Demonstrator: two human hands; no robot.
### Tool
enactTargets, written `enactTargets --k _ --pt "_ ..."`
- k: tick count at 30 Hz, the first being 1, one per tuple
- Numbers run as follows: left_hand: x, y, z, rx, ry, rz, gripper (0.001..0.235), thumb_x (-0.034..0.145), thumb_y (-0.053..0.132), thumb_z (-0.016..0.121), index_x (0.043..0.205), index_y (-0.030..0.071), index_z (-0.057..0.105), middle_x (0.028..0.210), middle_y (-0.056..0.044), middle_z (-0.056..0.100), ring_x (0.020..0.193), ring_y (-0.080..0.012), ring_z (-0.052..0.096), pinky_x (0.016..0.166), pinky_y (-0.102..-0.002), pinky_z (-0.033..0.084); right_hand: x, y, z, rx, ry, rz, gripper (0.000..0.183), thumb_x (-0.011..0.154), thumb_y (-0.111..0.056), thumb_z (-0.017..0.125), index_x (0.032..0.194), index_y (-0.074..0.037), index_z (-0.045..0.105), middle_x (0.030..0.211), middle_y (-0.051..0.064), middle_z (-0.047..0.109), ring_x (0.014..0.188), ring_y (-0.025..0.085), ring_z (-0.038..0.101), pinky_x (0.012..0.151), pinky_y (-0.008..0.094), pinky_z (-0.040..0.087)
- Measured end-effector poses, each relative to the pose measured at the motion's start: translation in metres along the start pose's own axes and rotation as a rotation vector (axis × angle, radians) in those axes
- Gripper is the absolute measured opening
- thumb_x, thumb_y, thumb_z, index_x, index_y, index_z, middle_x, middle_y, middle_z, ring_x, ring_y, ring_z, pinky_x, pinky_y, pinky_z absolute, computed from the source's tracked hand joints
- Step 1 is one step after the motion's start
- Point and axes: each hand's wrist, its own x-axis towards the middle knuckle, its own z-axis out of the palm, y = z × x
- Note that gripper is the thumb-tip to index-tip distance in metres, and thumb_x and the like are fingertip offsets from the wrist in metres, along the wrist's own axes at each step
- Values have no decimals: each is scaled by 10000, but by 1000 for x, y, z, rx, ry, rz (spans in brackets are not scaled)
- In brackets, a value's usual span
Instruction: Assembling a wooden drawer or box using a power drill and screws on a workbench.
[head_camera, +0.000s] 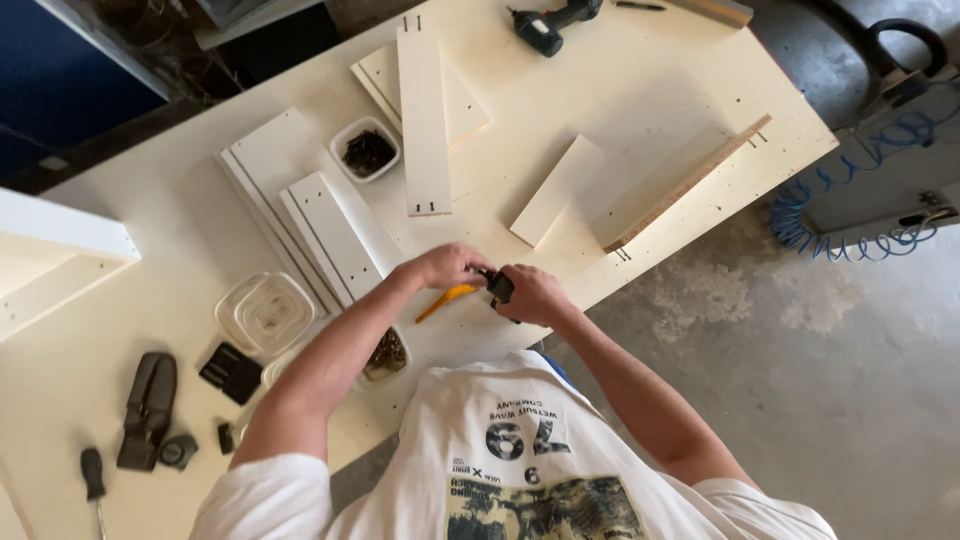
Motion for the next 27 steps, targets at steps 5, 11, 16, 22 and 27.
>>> enactTargets --k 5,11,16,22,27 --pt "13 -22 6 -72 116 -49 257 767 446 892 987 331 825 933 26 759 953 -159 703 968 -310 528 4 6 3 17 29 -17 602 717 -487 705 1238 -205 597 1081 40 669 1081 301 671 870 506 586" --pt "19 -9 28 -359 77 -214 300 721 268 950 1000 251 838 943 46 799 913 -66 721 856 -231 586 -9 19 14 43 99 -49 591 706 -480 723 1219 -217 591 1053 30 668 1069 286 677 855 507 599" --pt "21 4 33 -282 61 -193 301 741 266 924 1023 229 824 943 17 803 927 -86 730 837 -269 595 -15 32 23 59 177 -83 579 699 -472 734 1208 -233 597 1022 21 664 1052 269 679 839 504 610" --pt "30 2 27 -188 61 -133 325 733 248 917 1032 186 806 985 -58 794 977 -199 746 876 -334 614 -14 38 26 84 169 -92 607 696 -475 758 1231 -238 600 1037 19 669 1049 282 685 858 508 601" --pt "6 49 -2 -884 347 -268 283 864 143 818 1114 31 745 996 -181 766 940 -277 737 891 -383 622 -16 52 37 139 224 -16 688 696 -545 774 1282 -234 592 1104 38 673 1087 303 680 894 514 591"
